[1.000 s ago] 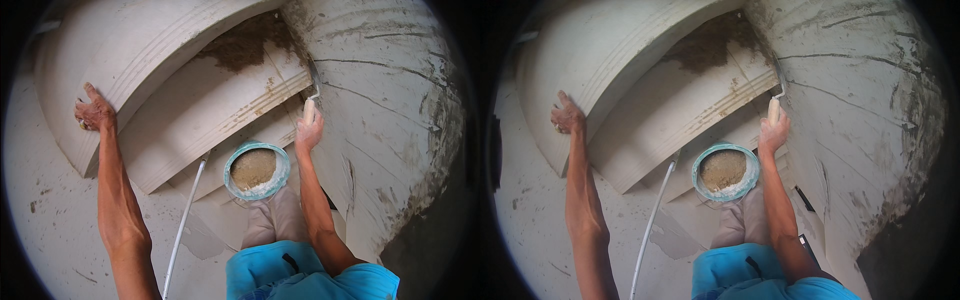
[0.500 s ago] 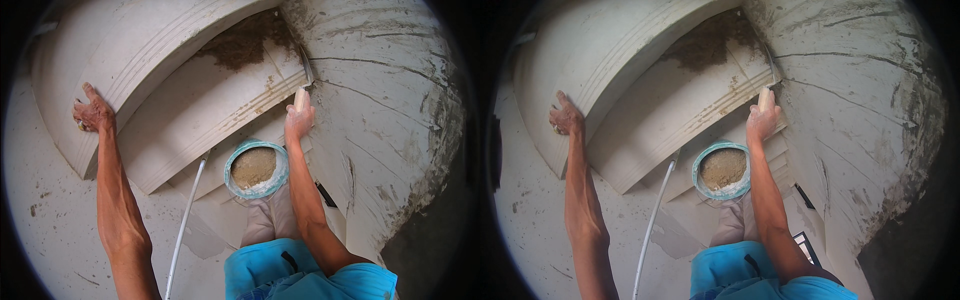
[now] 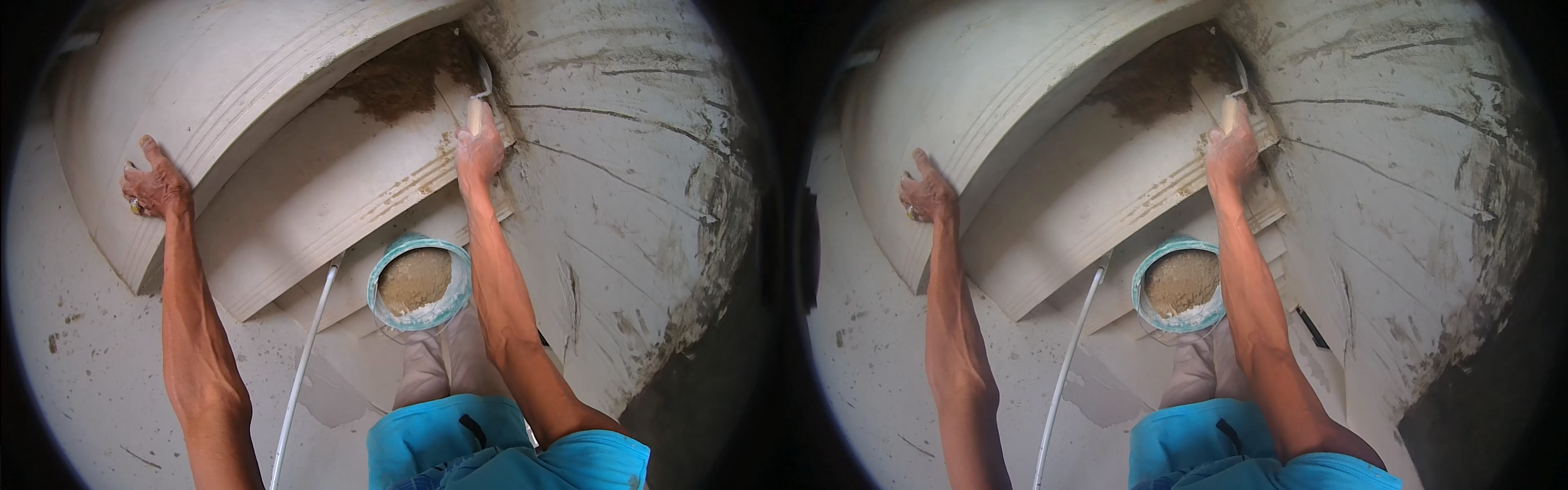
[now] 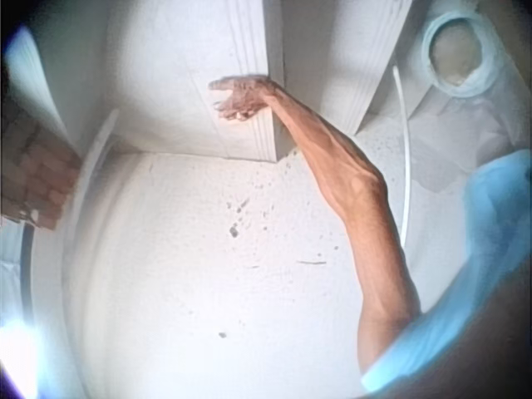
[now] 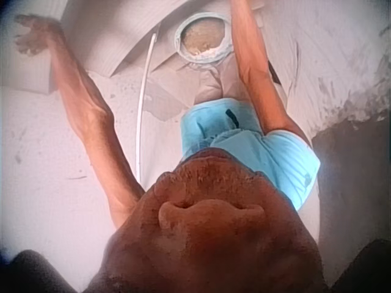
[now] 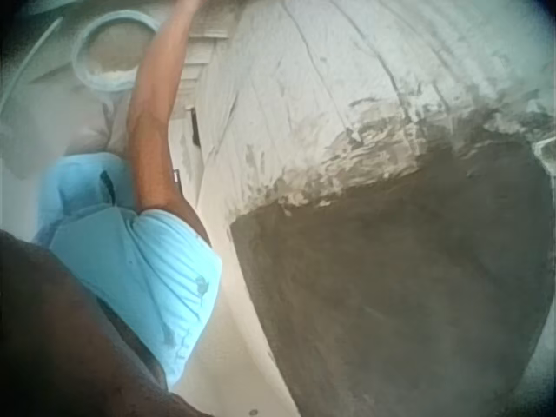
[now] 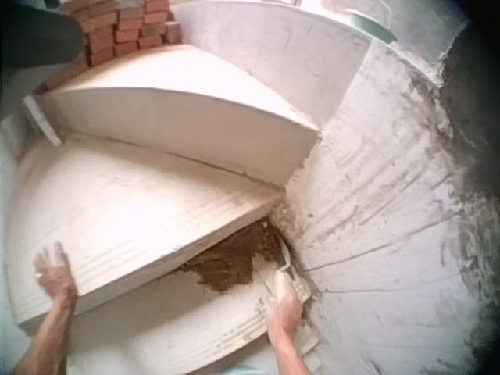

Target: The person applies cement mixture to the corner and underside of concrete stairs using a trowel, then brushes away debris from the steps with a broom.

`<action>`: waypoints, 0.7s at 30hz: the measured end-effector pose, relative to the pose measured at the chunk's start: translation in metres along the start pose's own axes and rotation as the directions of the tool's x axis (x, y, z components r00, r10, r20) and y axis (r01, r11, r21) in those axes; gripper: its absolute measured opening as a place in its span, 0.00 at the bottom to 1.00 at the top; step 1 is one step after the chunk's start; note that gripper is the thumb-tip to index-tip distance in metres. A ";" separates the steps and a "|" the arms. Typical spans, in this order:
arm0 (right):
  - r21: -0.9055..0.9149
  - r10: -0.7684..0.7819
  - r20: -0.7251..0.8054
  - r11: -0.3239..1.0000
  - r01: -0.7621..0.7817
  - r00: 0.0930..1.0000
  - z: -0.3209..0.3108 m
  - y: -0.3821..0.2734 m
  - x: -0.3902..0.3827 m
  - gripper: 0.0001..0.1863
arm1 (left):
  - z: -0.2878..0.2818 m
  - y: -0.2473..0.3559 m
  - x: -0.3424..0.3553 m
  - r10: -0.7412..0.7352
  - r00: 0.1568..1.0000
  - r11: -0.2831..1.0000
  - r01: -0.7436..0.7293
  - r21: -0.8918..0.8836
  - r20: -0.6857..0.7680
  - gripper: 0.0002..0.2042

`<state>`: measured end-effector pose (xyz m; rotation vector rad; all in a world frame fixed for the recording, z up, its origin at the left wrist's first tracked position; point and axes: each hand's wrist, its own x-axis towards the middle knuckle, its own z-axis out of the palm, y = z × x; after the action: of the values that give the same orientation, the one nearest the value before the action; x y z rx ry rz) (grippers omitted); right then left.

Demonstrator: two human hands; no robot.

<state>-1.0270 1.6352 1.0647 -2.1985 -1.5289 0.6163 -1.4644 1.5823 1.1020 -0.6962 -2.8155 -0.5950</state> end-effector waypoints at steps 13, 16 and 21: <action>-0.047 -0.214 0.171 0.973 0.225 0.962 -0.004 0.014 -0.007 0.33 | 0.000 -0.001 0.001 0.013 1.000 0.999 -0.013 0.032 0.001 0.42; -0.115 -0.278 0.213 0.945 0.307 0.937 -0.007 0.023 -0.021 0.34 | 0.000 0.001 0.000 0.016 1.000 1.000 -0.016 0.025 0.001 0.42; -0.059 -0.299 0.223 0.946 0.319 0.928 -0.017 0.034 -0.031 0.35 | -0.003 0.000 0.000 0.027 1.000 1.000 -0.027 0.005 0.010 0.43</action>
<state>-1.0009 1.5939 1.0640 -1.9433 -2.0021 0.7032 -1.4642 1.5810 1.1052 -0.7371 -2.8108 -0.5817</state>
